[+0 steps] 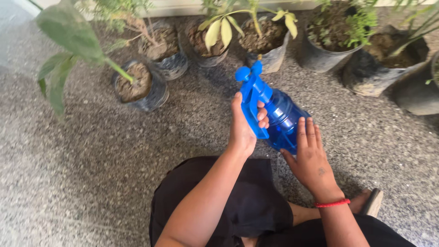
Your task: The person sits on the floor and uses a blue manual pump sprayer to mist several potted plants. They repeatedly pump the handle to build pressure and then spray the foliage of multiple plants in a row.
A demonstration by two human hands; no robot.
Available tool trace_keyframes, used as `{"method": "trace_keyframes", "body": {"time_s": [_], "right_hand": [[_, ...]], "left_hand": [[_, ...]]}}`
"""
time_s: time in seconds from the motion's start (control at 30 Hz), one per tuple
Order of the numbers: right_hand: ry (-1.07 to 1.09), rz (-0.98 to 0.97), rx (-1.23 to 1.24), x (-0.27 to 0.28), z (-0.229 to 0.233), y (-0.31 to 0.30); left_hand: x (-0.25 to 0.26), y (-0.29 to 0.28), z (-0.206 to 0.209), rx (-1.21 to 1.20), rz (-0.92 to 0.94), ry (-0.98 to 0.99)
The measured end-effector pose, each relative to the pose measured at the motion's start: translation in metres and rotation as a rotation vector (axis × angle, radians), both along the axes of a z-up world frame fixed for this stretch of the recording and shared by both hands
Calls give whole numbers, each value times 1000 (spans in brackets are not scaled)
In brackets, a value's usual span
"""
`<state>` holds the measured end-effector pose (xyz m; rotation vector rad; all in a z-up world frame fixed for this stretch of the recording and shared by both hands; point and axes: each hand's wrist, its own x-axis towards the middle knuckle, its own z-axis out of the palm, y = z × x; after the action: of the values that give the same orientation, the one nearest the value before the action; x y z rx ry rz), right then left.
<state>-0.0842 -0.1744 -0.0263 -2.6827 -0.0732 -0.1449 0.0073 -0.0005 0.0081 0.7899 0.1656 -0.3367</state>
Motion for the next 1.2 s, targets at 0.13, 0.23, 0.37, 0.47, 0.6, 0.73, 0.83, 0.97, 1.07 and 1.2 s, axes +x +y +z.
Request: {"method": "trace_keyframes", "body": {"time_s": [0.13, 0.23, 0.37, 0.47, 0.6, 0.73, 0.83, 0.97, 1.07, 1.2], "right_hand": [[-7, 8, -38, 0, 4, 5], [-34, 28, -75, -2, 2, 7], [-38, 38, -53, -3, -1, 4], [-21, 55, -61, -2, -2, 1], [-7, 51, -78, -2, -2, 2], [-9, 53, -51, -2, -1, 1], [-1, 49, -66, -3, 1, 1], [23, 48, -73, -3, 3, 3], [14, 49, -60, -4, 3, 4], [8, 44, -69, -3, 2, 3]], "left_hand": [[13, 7, -10, -16, -23, 21], [21, 11, -21, -76, -46, 10], [24, 4, -23, -109, -46, 11], [23, 3, -17, -87, -29, 16], [23, 4, -14, -96, -27, 26], [20, 2, -13, -54, -39, -23], [18, 0, -7, -35, -30, 0], [20, 2, -6, -31, 14, 32], [21, 1, -13, -37, 10, 21], [22, -2, -17, -63, -26, -29]]}}
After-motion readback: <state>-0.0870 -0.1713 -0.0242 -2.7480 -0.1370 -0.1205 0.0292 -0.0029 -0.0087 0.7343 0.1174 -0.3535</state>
